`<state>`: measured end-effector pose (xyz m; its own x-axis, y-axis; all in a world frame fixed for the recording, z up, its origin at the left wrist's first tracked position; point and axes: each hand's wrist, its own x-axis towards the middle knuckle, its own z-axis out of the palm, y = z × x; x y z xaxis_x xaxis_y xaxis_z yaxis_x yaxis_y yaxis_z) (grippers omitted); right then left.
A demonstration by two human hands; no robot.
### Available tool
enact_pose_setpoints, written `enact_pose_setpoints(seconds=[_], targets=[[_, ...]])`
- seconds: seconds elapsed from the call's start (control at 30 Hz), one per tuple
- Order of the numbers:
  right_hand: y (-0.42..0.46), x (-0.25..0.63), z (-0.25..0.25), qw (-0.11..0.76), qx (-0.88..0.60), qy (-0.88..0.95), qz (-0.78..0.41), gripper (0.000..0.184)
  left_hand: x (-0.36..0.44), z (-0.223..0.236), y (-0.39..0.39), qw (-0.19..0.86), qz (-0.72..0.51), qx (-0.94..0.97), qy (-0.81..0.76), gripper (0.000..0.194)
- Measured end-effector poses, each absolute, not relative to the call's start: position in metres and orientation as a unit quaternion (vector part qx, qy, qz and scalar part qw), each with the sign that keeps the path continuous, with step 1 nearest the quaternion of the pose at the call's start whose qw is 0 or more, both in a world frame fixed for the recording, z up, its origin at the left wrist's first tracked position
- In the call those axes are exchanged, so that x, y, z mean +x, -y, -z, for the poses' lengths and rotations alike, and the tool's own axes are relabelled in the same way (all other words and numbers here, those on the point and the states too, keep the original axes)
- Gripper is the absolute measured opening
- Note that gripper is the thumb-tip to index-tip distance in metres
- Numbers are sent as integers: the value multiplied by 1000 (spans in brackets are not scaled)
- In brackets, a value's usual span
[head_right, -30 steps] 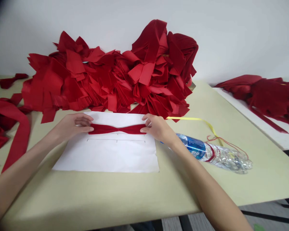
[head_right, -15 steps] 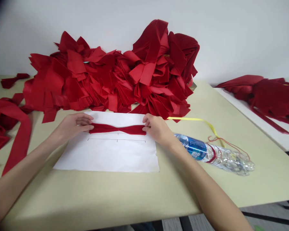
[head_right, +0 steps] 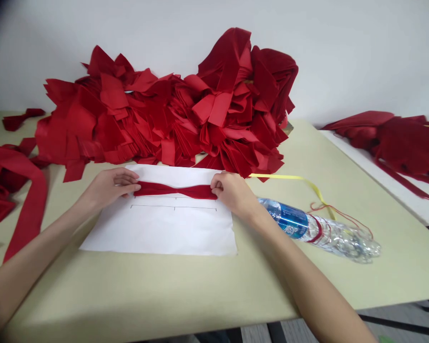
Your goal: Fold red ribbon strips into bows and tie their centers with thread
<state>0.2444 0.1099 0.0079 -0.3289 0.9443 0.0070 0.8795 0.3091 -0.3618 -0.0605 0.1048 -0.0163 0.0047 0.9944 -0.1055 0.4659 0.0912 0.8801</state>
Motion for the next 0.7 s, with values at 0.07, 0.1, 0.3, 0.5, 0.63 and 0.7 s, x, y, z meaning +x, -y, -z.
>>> enact_pose_setpoints(seconds=[0.07, 0.1, 0.3, 0.5, 0.63, 0.7], targets=[[-110, 244, -8, 101, -572, 801, -148, 15, -60, 16, -105, 395, -332, 588, -622, 27], [-110, 244, -9, 96, -572, 801, -148, 15, -60, 16, -105, 394, -331, 589, -622, 27], [-108, 242, -12, 118, -566, 805, -132, 15, -62, 19, -106, 400, -335, 589, -618, 25], [-105, 197, -10, 174, -426, 883, -90, 25, -61, 21, -106, 405, -338, 586, -615, 26], [-108, 168, -14, 73, -387, 918, -35, 14, -59, 15, -105, 397, -373, 575, -611, 26], [-109, 179, -29, 78, -393, 916, 6, 16, -60, 8, -105, 374, -420, 562, -607, 26]])
